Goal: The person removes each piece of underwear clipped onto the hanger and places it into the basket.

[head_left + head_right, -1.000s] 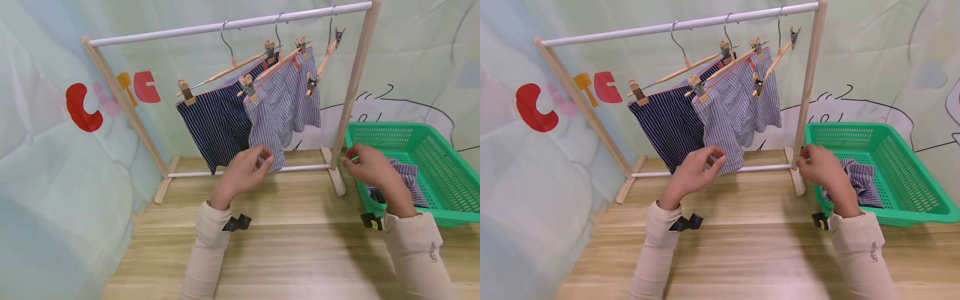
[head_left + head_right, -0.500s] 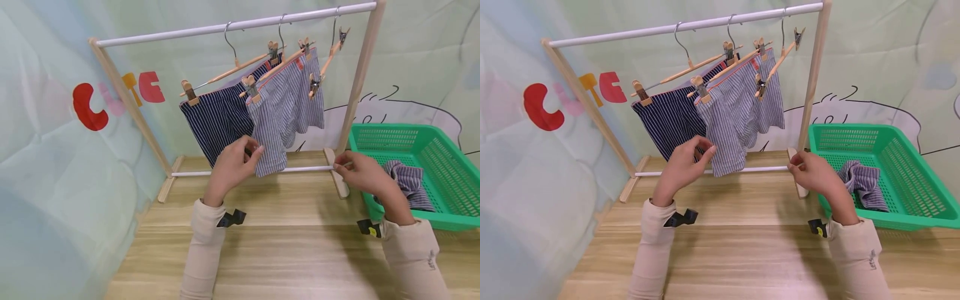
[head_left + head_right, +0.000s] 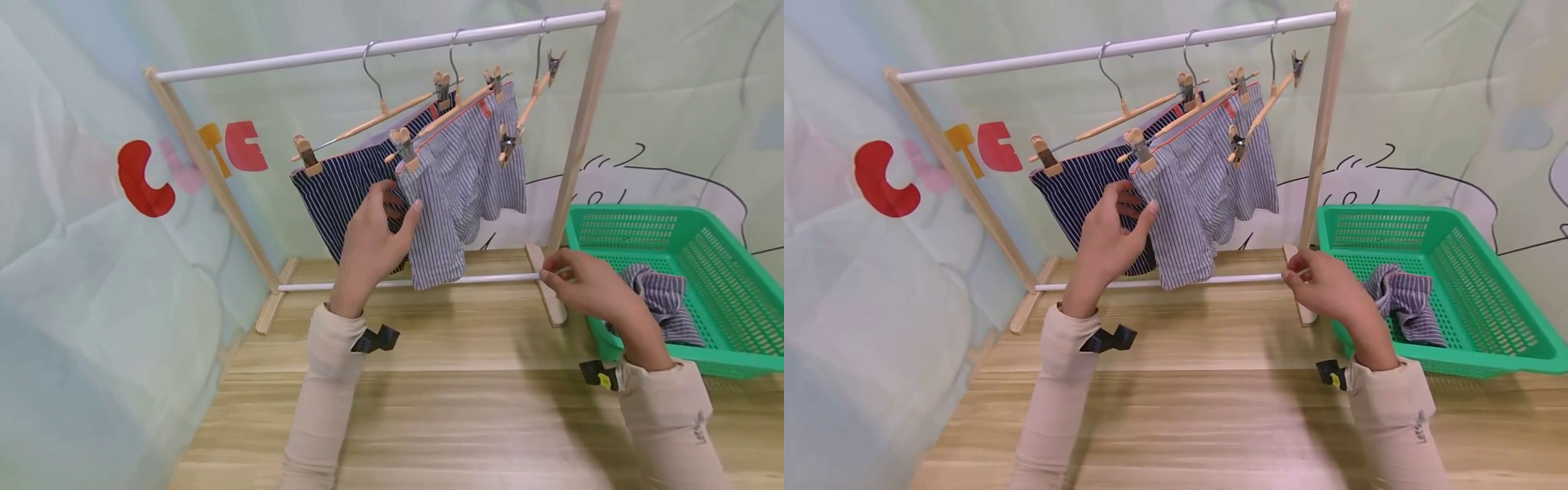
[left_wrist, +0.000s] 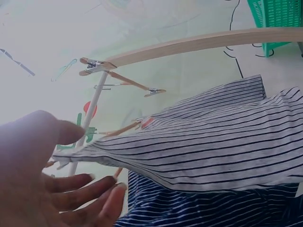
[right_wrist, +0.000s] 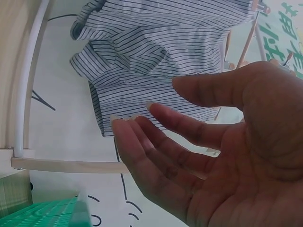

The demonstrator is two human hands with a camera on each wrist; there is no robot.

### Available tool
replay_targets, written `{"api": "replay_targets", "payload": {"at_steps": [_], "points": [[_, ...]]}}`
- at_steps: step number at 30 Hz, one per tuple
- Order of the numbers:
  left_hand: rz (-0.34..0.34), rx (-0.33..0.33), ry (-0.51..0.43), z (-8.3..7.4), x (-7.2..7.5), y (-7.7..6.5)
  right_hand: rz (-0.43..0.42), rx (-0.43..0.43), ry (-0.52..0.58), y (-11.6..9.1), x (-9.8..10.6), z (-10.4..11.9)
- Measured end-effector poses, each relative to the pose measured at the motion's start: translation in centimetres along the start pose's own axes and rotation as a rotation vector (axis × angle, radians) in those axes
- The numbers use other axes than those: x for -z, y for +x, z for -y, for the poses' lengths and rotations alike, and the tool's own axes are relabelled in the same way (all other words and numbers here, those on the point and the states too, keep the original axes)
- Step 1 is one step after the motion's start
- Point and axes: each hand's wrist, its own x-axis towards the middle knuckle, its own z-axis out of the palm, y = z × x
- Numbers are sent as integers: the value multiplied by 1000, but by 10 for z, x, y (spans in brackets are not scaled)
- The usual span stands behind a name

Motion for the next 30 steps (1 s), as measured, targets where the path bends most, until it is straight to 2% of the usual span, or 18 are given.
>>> {"api": "replay_targets", "payload": {"at_steps": [5,16,22,30], "points": [[-56,-33,-10,-6,4,12,-4,5,3,0,1,0],[-94,-52,-27,-19,11,28,-10,24,11,-1,0,0],[-79,-62,-41,-26,13,38,-15,43,19,-1,0,-1],[-29,-56,14,-38,13,48,-26,41,9,-2,1,-1]]}}
